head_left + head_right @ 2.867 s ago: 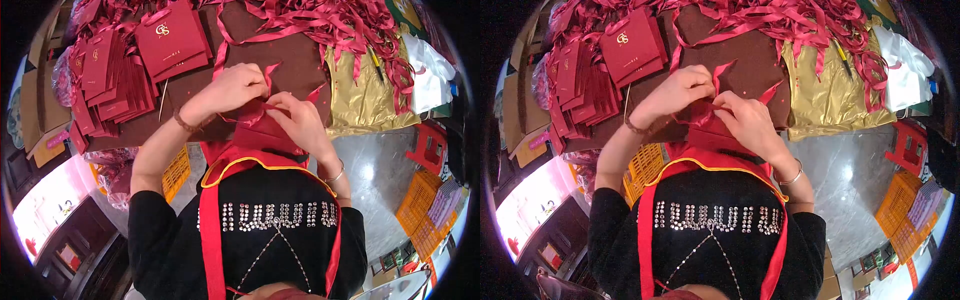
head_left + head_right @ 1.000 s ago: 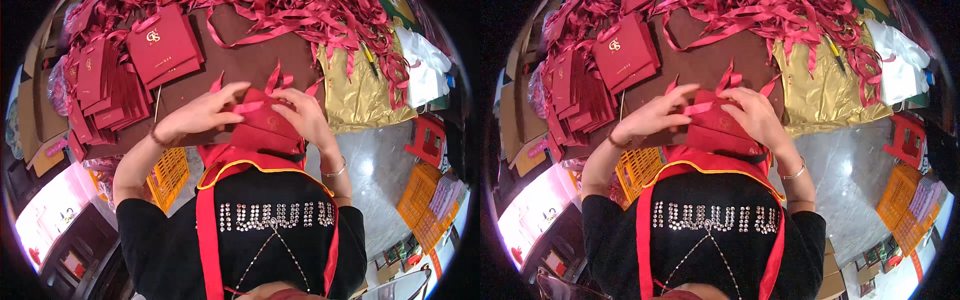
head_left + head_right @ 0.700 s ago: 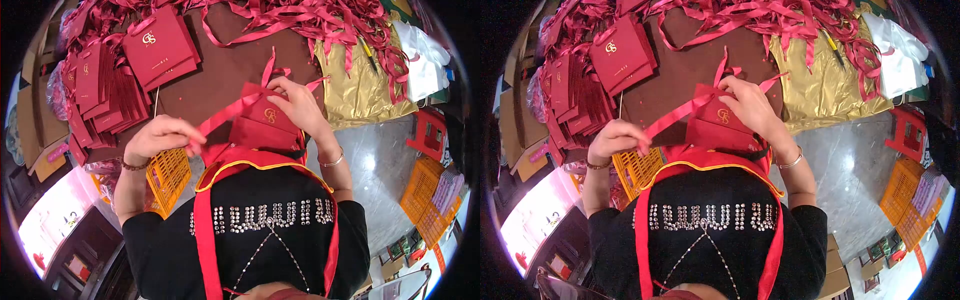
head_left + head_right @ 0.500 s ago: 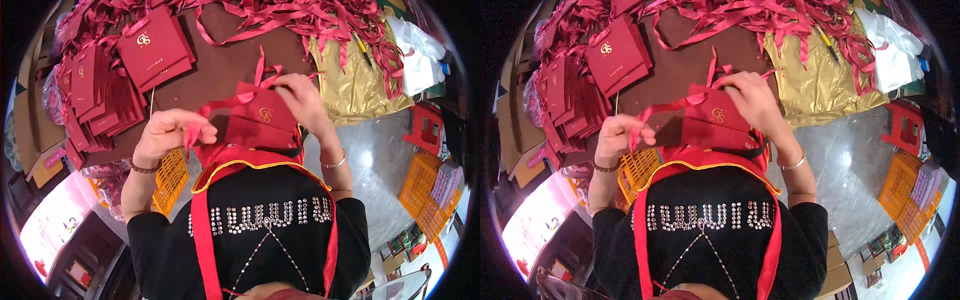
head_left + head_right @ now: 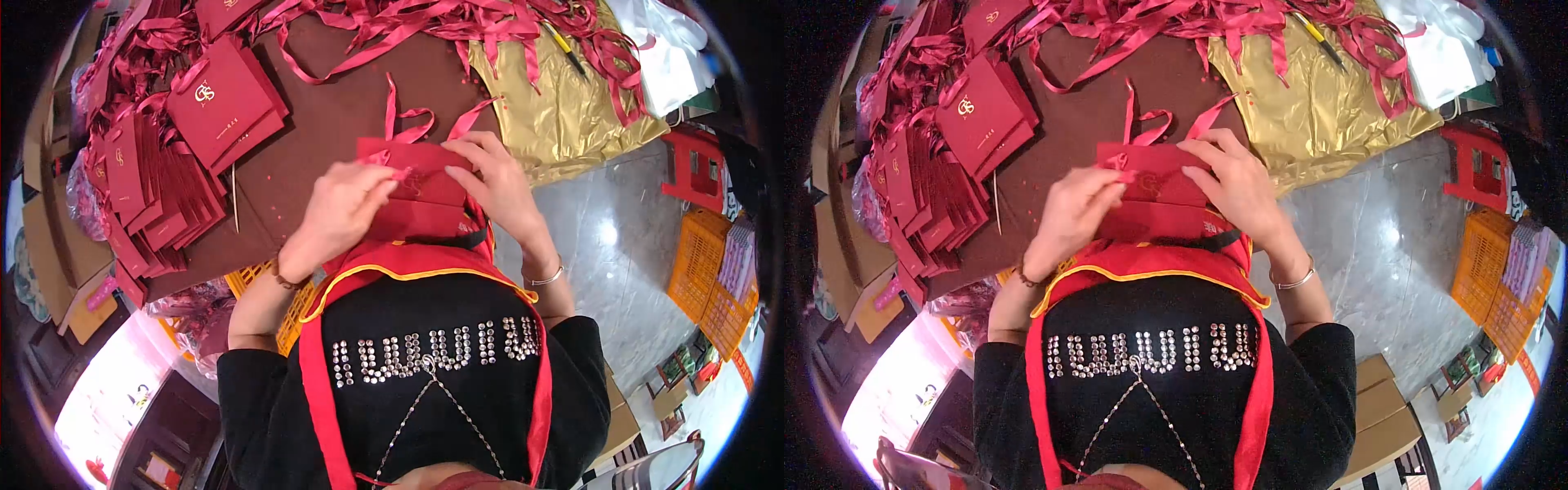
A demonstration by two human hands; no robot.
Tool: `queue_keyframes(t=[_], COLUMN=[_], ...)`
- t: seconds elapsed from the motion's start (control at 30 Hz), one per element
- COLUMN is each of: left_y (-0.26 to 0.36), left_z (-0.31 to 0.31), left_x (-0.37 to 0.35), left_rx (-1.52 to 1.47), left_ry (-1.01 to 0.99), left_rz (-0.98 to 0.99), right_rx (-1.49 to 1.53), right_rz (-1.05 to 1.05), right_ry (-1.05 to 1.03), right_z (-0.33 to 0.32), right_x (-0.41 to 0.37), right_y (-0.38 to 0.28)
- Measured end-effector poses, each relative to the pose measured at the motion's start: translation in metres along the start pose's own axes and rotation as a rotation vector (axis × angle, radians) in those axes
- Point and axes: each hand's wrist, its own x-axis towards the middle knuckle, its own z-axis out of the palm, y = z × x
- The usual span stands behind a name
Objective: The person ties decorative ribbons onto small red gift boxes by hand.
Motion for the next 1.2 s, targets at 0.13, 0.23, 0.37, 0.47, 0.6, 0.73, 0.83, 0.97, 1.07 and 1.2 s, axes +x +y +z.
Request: queue_keyframes(t=[0.13,0.23,0.37,0.47,0.6,0.73,0.83,0.97,1.07,1.2], left_y=[0.008,0.006,0.004,0.002,-0.003,0.002,0.003,0.000,0.001,0.004], left_z=[0.029,0.032,0.032,0.037,0.041,0.046,0.050,0.055,0.057,0.057], left_x=[0.003,0.006,0.006,0.003,0.001,0.000,0.001,0.006,0.010,0.013], left_rx=[-0.260,-0.242,-0.163,-0.125,-0.103,-0.106,0.022,0.077,0.086,0.154], left_ry=[-0.108,-0.108,-0.121,-0.148,-0.015,0.084,0.227,0.276,0.320,0.371], left_rz=[-0.220,-0.277,-0.180,-0.155,-0.041,-0.083,0.025,0.021,0.040,0.085], right_rx=[-0.101,-0.131,-0.133,-0.008,0.152,0.269,0.266,0.226,0.376,0.478], right_rz=[-0.035,0.012,-0.015,0.036,0.019,0.114,0.048,-0.081,0.051,0.151], right_ry=[0.095,0.102,0.142,0.099,-0.020,-0.133,-0.129,-0.134,-0.215,-0.277], right_z=[0.011,0.014,0.014,0.010,0.002,-0.006,-0.003,-0.001,-0.003,0.005], right_x=[-0.006,-0.009,-0.006,-0.003,0.003,0.007,0.008,0.005,0.010,0.018], right_y=[0.000,-0.006,-0.005,0.004,0.019,0.010,0.011,0.019,0.020,0.019])
